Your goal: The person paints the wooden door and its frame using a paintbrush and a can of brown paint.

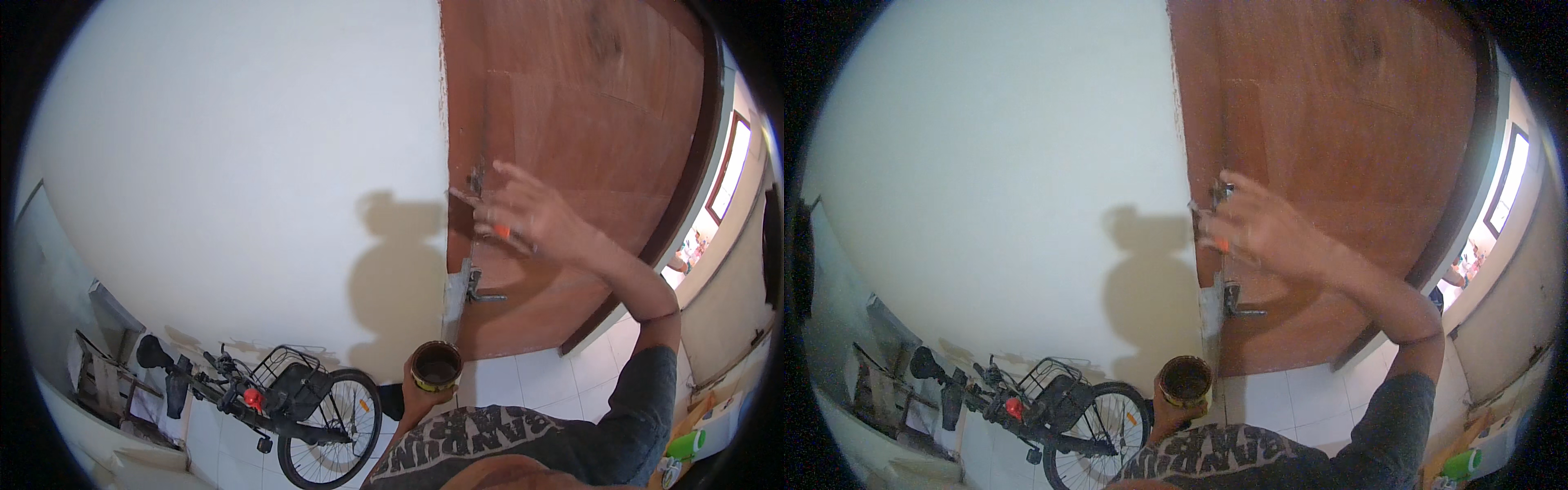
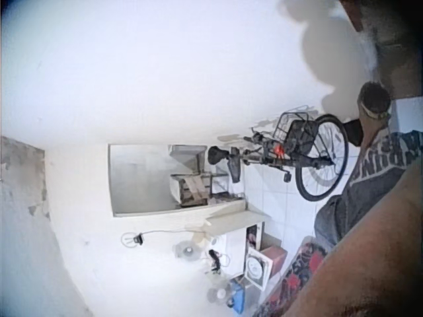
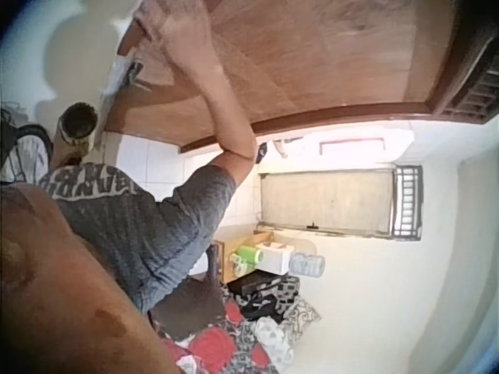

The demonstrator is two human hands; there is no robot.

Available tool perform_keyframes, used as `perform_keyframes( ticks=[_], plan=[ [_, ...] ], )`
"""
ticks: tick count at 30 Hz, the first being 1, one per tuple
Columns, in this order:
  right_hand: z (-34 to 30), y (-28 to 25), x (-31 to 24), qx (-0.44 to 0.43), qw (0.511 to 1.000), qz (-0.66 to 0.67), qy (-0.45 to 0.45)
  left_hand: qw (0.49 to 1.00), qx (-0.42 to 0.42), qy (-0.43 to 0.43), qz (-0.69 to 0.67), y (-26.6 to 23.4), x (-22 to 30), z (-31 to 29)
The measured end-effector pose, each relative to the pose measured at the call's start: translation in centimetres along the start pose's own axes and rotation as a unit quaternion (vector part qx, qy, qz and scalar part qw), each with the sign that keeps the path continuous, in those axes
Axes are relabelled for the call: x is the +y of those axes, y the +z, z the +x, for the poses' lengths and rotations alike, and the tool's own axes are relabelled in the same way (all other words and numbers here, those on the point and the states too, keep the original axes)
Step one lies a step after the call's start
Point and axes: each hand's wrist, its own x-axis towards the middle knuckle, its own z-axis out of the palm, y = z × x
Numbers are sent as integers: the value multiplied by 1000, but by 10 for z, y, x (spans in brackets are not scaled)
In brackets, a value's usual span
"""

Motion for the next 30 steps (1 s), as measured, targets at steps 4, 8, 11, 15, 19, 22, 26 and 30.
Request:
perform_keyframes(
  ticks=[4, 8, 11, 15, 19, 22, 26, 30],
  plan=[
    [40, -51, 39, 100, 993, 23, 66, 999, 1, 13, 40, 0, -9, -10],
    [55, -95, 73, 199, 953, 55, 220, 999, 18, 36, 11, 10, -18, -14],
    [65, -103, 83, 281, 947, -109, 112, 999, 37, 37, 16, 12, -23, -21],
    [34, -51, 102, 224, 941, -252, -40, 999, 48, 21, 0, 20, -21, -22],
    [-5, 0, 33, 82, 986, -123, -80, 998, 42, 37, 15, 15, -12, -14],
    [-19, -10, 17, 11, 999, -30, -29, 998, 26, 60, 11, 14, -14, -2],
    [17, -43, 47, 107, 993, 24, 53, 998, 1, 62, 24, 10, -7, 13],
    [46, -74, 99, 147, 959, -65, 233, 998, -20, 51, -4, 11, -4, 23]
  ],
)
